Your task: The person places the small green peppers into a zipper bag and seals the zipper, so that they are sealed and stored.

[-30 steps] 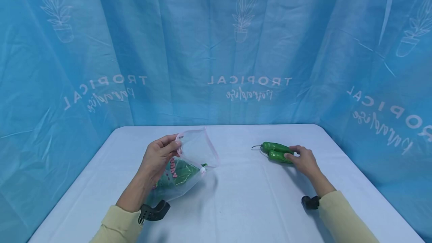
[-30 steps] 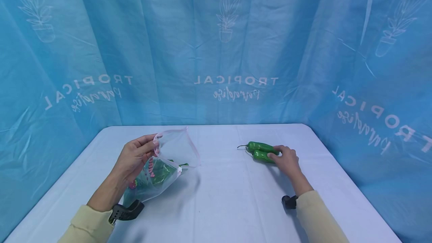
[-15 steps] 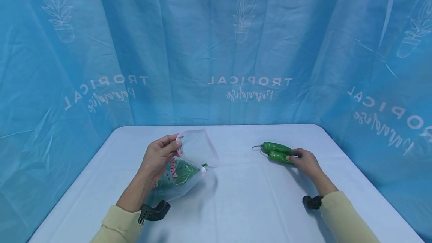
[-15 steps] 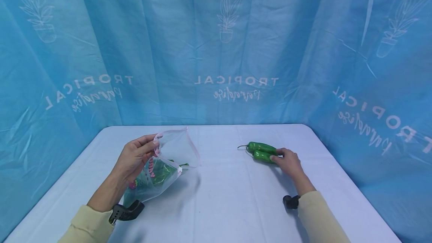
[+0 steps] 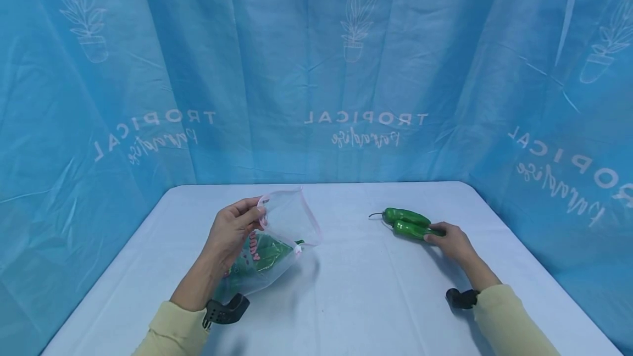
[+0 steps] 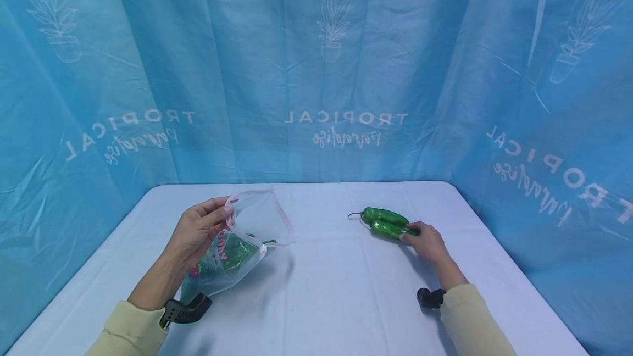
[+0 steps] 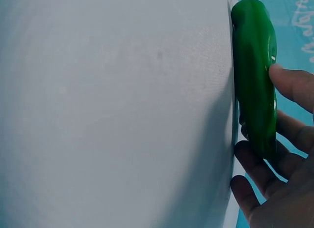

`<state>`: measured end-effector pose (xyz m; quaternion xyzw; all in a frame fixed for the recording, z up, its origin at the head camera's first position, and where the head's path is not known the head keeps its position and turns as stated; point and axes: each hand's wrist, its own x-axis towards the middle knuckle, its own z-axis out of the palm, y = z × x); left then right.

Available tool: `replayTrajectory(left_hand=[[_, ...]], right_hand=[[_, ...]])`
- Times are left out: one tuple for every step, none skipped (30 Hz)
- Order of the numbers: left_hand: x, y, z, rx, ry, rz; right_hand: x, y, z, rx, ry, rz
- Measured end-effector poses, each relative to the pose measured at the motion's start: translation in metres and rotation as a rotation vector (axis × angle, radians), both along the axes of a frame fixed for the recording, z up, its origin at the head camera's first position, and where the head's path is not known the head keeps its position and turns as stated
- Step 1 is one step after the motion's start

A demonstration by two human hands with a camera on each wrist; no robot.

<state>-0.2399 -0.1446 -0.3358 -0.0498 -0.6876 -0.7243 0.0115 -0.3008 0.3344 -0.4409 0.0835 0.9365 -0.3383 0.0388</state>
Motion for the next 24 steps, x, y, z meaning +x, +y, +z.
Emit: replayTrajectory(left_hand=[[0.0000, 0.0000, -0.0001, -0.002, -0.001, 0.001], [0.0001, 0.0001, -0.0002, -0.005, -0.002, 0.002], [0.0001, 0.0001, -0.0003, -0.007, -0.003, 0.002], [0.0001, 0.0002, -0.0003, -0.010, -0.004, 0.003], [0.0001, 0.0002, -0.0004, -0.011, -0.005, 0.004], [0.0001, 0.0003, -0.0005, -0.015, -0.007, 0.007], [0.0002, 0.0003, -0.0006, -0.020, -0.011, 0.009], [0.0003, 0.0003, -0.0008, -0.024, -0.013, 0.011], [0.0005, 0.0003, -0.0009, -0.027, -0.016, 0.013], [0.0006, 0.0003, -0.0011, -0.031, -0.018, 0.015], [0.0007, 0.0003, -0.0012, -0.034, -0.019, 0.017], [0.0009, 0.0003, -0.0014, -0.038, -0.021, 0.019], [0.0010, 0.0003, -0.0016, -0.040, -0.022, 0.020], [0.0010, 0.0004, -0.0017, -0.042, -0.021, 0.021], [0.0010, 0.0005, -0.0019, -0.042, -0.020, 0.021], [0.0009, 0.0005, -0.0019, -0.042, -0.019, 0.021], [0.0008, 0.0005, -0.0021, -0.041, -0.017, 0.020], [0.0006, 0.0006, -0.0021, -0.039, -0.014, 0.018], [0.0004, 0.0007, -0.0021, -0.037, -0.012, 0.017], [0.0004, 0.0008, -0.0020, -0.035, -0.012, 0.016], [0.0003, 0.0009, -0.0019, -0.035, -0.012, 0.016], [0.0004, 0.0010, -0.0017, -0.035, -0.013, 0.018], [0.0005, 0.0012, -0.0016, -0.037, -0.014, 0.020], [0.0006, 0.0014, -0.0015, -0.039, -0.016, 0.022]], right_hand=[[0.0004, 0.0007, -0.0003, -0.003, -0.001, 0.001], [0.0009, 0.0013, -0.0005, -0.005, -0.001, 0.002], [0.0012, 0.0019, -0.0006, -0.008, -0.002, 0.002], [0.0014, 0.0024, -0.0008, -0.009, -0.004, 0.003], [0.0017, 0.0026, -0.0009, -0.010, -0.004, 0.005], [0.0017, 0.0030, -0.0014, -0.013, -0.006, 0.006], [0.0015, 0.0033, -0.0018, -0.018, -0.008, 0.006], [0.0013, 0.0036, -0.0024, -0.020, -0.010, 0.008], [0.0010, 0.0038, -0.0030, -0.024, -0.014, 0.007], [0.0006, 0.0040, -0.0037, -0.027, -0.017, 0.009], [0.0001, 0.0042, -0.0045, -0.030, -0.021, 0.008], [-0.0004, 0.0046, -0.0051, -0.033, -0.025, 0.006], [-0.0008, 0.0047, -0.0056, -0.037, -0.028, 0.006], [-0.0010, 0.0047, -0.0059, -0.039, -0.030, 0.007], [-0.0012, 0.0050, -0.0061, -0.042, -0.033, 0.007], [-0.0012, 0.0050, -0.0063, -0.045, -0.032, 0.009], [-0.0011, 0.0049, -0.0065, -0.051, -0.033, 0.007], [-0.0007, 0.0044, -0.0066, -0.055, -0.032, 0.007], [-0.0003, 0.0041, -0.0066, -0.061, -0.029, 0.010], [0.0001, 0.0038, -0.0067, -0.064, -0.023, 0.012], [0.0008, 0.0035, -0.0065, -0.069, -0.019, 0.013], [0.0015, 0.0033, -0.0061, -0.072, -0.011, 0.017], [0.0021, 0.0029, -0.0060, -0.078, -0.004, 0.018], [0.0027, 0.0028, -0.0057, -0.081, 0.004, 0.021]])
